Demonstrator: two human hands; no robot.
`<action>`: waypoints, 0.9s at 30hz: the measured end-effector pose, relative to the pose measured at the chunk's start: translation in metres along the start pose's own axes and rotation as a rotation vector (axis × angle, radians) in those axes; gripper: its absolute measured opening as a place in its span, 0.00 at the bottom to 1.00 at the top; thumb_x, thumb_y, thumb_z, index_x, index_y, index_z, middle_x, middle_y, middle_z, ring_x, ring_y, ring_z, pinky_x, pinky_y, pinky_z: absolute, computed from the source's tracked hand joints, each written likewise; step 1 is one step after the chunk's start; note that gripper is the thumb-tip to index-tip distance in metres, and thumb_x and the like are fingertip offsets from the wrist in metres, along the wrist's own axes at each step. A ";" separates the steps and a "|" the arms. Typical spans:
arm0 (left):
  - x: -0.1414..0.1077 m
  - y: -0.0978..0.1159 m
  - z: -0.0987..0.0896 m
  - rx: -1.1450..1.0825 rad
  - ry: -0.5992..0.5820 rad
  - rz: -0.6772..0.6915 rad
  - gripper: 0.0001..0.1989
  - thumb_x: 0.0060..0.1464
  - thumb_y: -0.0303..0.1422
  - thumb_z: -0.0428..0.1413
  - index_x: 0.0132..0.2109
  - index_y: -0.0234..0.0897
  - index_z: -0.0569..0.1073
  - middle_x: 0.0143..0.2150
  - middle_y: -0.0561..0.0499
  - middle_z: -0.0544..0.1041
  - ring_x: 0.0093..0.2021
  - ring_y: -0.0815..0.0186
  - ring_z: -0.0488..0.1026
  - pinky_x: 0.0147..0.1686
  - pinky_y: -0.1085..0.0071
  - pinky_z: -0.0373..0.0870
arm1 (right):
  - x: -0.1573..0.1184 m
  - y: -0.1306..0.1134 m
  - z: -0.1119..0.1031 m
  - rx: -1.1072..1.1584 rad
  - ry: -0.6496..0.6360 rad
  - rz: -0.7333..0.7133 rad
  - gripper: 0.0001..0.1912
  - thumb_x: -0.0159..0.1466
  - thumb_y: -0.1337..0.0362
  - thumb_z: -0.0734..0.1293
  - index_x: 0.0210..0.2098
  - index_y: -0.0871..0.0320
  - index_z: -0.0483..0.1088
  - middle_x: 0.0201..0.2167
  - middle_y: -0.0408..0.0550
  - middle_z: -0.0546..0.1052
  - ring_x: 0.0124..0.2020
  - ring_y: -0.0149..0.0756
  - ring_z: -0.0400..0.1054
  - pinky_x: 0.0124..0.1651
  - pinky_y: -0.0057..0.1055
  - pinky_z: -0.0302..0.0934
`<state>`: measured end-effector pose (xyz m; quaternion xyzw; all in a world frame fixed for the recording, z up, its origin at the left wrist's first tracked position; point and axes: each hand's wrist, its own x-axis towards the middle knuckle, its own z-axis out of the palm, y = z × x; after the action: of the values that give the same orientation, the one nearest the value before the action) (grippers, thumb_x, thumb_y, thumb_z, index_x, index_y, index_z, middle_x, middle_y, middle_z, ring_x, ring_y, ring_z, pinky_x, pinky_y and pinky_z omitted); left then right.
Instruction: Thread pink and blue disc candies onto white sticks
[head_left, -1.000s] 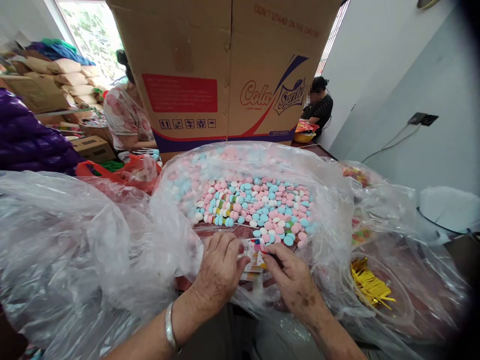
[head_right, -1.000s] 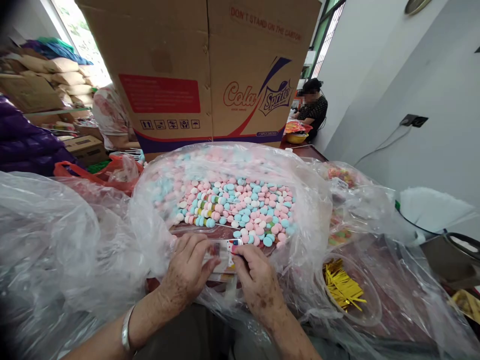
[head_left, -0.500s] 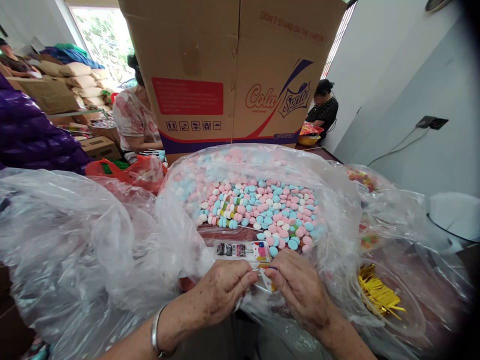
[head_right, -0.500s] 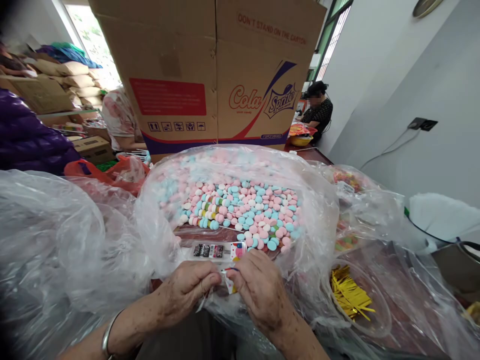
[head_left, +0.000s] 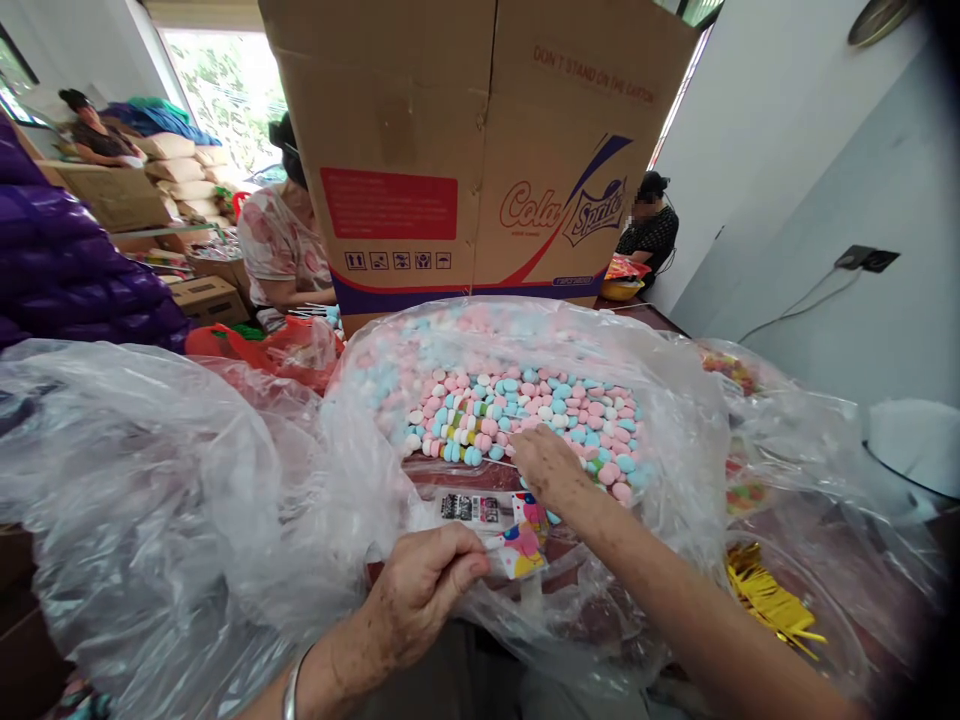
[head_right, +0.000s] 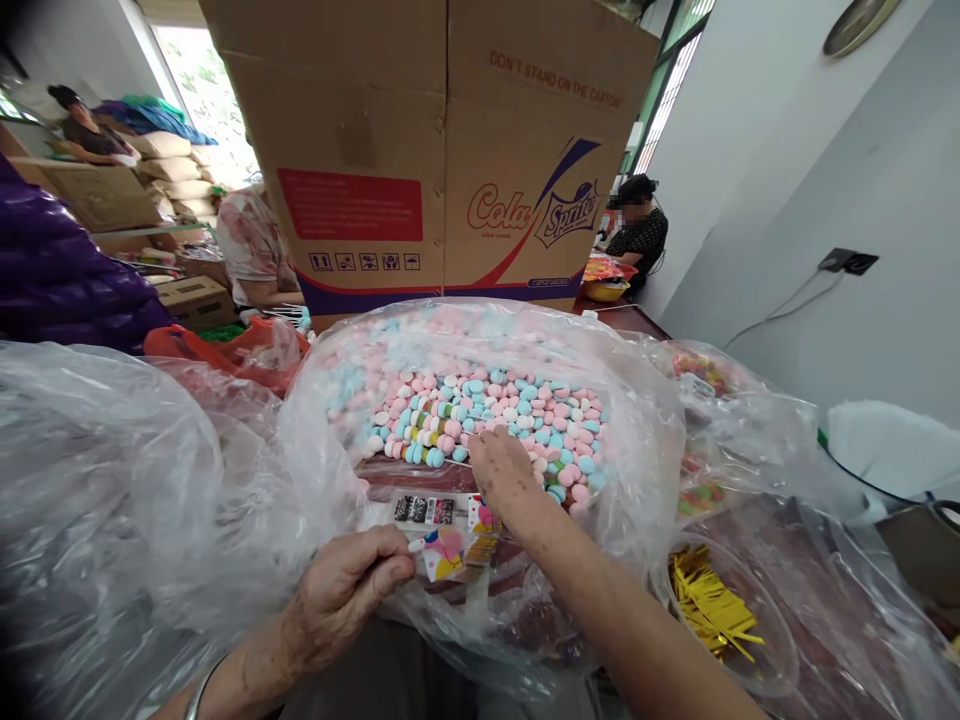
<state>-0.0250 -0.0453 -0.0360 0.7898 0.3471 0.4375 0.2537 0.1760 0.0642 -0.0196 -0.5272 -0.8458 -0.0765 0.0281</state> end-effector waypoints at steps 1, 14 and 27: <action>-0.001 0.000 0.000 -0.005 0.001 -0.015 0.10 0.64 0.32 0.50 0.34 0.36 0.71 0.25 0.56 0.70 0.24 0.72 0.65 0.25 0.78 0.59 | 0.007 0.000 0.006 -0.014 -0.004 -0.016 0.10 0.62 0.78 0.61 0.40 0.64 0.72 0.38 0.58 0.77 0.44 0.46 0.67 0.46 0.37 0.58; -0.005 -0.023 -0.014 -0.288 -0.023 -0.470 0.18 0.63 0.44 0.48 0.33 0.36 0.72 0.23 0.57 0.64 0.20 0.73 0.60 0.19 0.78 0.58 | -0.034 0.045 -0.022 0.347 0.331 -0.037 0.14 0.71 0.65 0.55 0.38 0.57 0.71 0.34 0.48 0.76 0.35 0.36 0.69 0.40 0.32 0.62; 0.004 -0.019 -0.012 -0.356 -0.126 -0.536 0.20 0.60 0.48 0.49 0.33 0.36 0.72 0.21 0.59 0.61 0.17 0.75 0.55 0.16 0.77 0.50 | -0.124 0.084 -0.047 0.436 0.437 -0.138 0.09 0.69 0.65 0.60 0.42 0.54 0.72 0.38 0.48 0.77 0.40 0.36 0.72 0.42 0.31 0.65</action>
<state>-0.0403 -0.0288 -0.0415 0.6391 0.4444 0.3592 0.5148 0.3049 -0.0168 0.0192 -0.4211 -0.8500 -0.0065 0.3163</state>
